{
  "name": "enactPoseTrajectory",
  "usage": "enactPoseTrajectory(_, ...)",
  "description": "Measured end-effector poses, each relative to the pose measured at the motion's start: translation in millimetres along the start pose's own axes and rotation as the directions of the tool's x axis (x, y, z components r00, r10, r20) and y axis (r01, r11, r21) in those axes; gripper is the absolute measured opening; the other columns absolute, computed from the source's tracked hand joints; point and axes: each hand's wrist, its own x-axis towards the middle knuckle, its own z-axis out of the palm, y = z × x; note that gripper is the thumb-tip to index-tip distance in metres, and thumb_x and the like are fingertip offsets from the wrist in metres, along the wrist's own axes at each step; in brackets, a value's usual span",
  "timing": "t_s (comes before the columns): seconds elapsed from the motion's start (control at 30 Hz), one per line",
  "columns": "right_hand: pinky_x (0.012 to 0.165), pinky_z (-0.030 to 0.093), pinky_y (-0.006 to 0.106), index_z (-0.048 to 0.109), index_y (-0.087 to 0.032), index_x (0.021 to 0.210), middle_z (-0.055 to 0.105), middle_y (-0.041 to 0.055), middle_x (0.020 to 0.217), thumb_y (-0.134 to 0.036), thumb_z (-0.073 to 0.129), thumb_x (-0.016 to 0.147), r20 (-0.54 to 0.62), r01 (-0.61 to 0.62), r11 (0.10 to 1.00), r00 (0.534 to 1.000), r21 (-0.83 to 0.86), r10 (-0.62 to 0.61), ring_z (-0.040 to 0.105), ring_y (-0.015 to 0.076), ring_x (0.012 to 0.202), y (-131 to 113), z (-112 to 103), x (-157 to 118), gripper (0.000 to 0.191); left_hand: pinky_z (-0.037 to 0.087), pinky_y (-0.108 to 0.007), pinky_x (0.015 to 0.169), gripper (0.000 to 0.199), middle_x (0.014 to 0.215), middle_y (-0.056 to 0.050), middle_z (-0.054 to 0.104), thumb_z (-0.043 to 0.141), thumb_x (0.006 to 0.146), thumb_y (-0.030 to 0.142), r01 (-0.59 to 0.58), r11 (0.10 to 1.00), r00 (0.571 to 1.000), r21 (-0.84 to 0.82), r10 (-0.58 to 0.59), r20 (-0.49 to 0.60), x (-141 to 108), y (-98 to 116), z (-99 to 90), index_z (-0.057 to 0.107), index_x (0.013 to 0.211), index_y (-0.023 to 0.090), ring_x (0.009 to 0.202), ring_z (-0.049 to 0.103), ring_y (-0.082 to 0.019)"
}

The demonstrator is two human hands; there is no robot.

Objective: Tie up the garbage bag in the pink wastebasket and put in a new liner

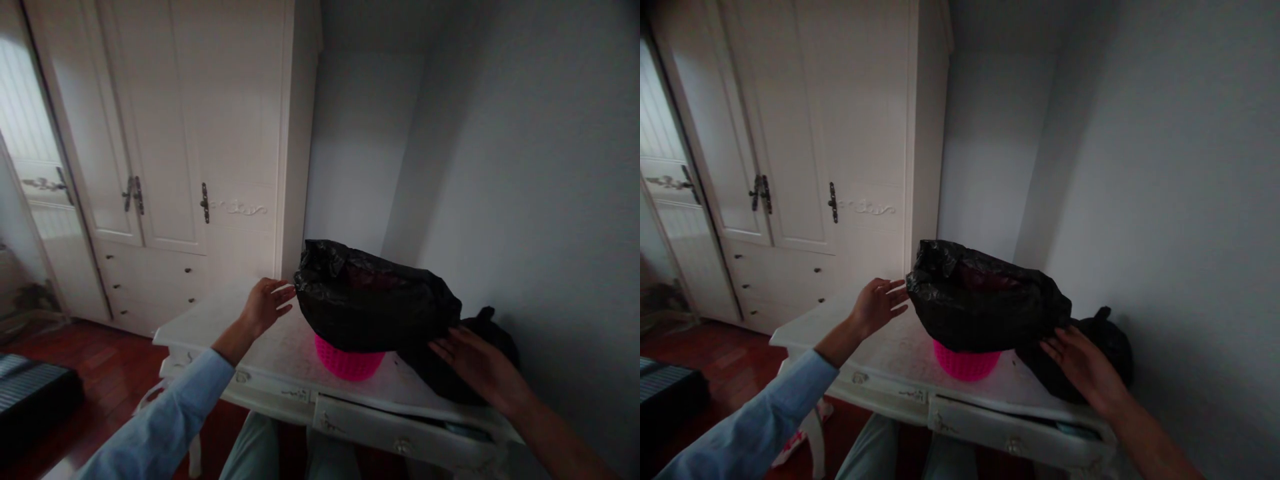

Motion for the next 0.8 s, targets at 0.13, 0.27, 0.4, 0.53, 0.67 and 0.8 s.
enactPoseTrajectory(0.13, 0.11, 0.051, 0.036, 0.069, -0.033, 0.099, 0.074, -0.0026, 0.116, -0.033, 0.079, 0.071, -0.213, 0.317, 0.913, 0.902, -0.258, -0.374, 0.066, 0.0192, 0.119, -41.8, 1.1, 16.7, 0.03, 0.05, -0.033, 0.073, 0.025, 0.088, -0.006, 0.072, 0.052, 0.085, 0.04, -0.133, 0.969, 0.99, 0.209, 0.14, -0.018, 23.0, 9.9, 14.4, 0.065, 0.088, 0.019, 0.085, 0.066, -0.022)
enactPoseTrajectory(0.27, 0.12, 0.038, 0.045, 0.066, -0.03, 0.11, 0.067, 0.0053, 0.136, -0.056, 0.068, 0.082, -0.068, 0.376, 0.725, 0.863, -0.578, -0.501, 0.055, 0.026, 0.137, -66.5, 25.9, 43.5, 0.039, 0.048, -0.036, 0.075, 0.039, 0.085, -0.007, 0.072, 0.055, 0.085, 0.056, -0.228, 0.811, 0.966, 0.539, 0.257, 0.022, 53.9, 10.1, 35.0, 0.069, 0.086, 0.019, 0.089, 0.065, -0.026)
enactPoseTrajectory(0.4, 0.094, 0.058, 0.046, 0.071, -0.023, 0.096, 0.079, 0.0102, 0.107, -0.053, 0.079, 0.069, 0.207, 0.139, 0.74, 0.978, -0.658, 0.0, 0.073, 0.032, 0.101, -73.4, 51.0, 69.7, 0.041, 0.05, -0.033, 0.072, 0.027, 0.084, -0.007, 0.074, 0.071, 0.075, 0.044, -0.375, 0.771, 0.927, 0.515, 0.309, 0.212, 70.0, 15.5, 45.3, 0.073, 0.087, 0.02, 0.089, 0.065, -0.026)
enactPoseTrajectory(0.53, 0.073, 0.059, 0.036, 0.072, -0.02, 0.074, 0.079, 0.0046, 0.077, -0.037, 0.084, 0.057, 0.312, 0.16, 0.664, 0.943, -0.73, 0.116, 0.071, 0.0252, 0.07, -69.8, 61.7, 85.4, 0.028, 0.046, -0.026, 0.06, 0.011, 0.067, -0.003, 0.068, 0.072, 0.069, 0.028, -0.408, 0.781, 0.913, 0.473, 0.339, 0.228, 80.0, 22.6, 46.9, 0.068, 0.066, 0.018, 0.068, 0.06, -0.018)
enactPoseTrajectory(0.67, 0.059, 0.055, 0.032, 0.066, -0.022, 0.061, 0.073, 0.0015, 0.062, -0.036, 0.08, 0.058, 0.245, 0.185, 0.689, 0.969, -0.7, -0.012, 0.065, 0.0219, 0.058, -62.8, 62.3, 93.1, 0.02, 0.043, -0.024, 0.054, 0.008, 0.06, -0.001, 0.063, 0.068, 0.068, 0.019, -0.376, 0.829, 0.927, 0.415, 0.335, 0.171, 92.9, 27.2, 49.4, 0.065, 0.061, 0.016, 0.057, 0.055, -0.014)
enactPoseTrajectory(0.8, 0.061, 0.057, 0.034, 0.066, -0.022, 0.066, 0.074, 0.0023, 0.065, -0.042, 0.074, 0.064, 0.189, 0.283, 0.712, 0.959, -0.642, -0.211, 0.068, 0.0235, 0.062, -52.6, 67.7, 103.2, 0.021, 0.04, -0.025, 0.048, 0.016, 0.052, 0.0, 0.057, 0.07, 0.073, 0.021, -0.324, 0.894, 0.945, 0.31, 0.293, 0.142, 106.9, 24.2, 52.6, 0.061, 0.061, 0.015, 0.05, 0.051, -0.013)
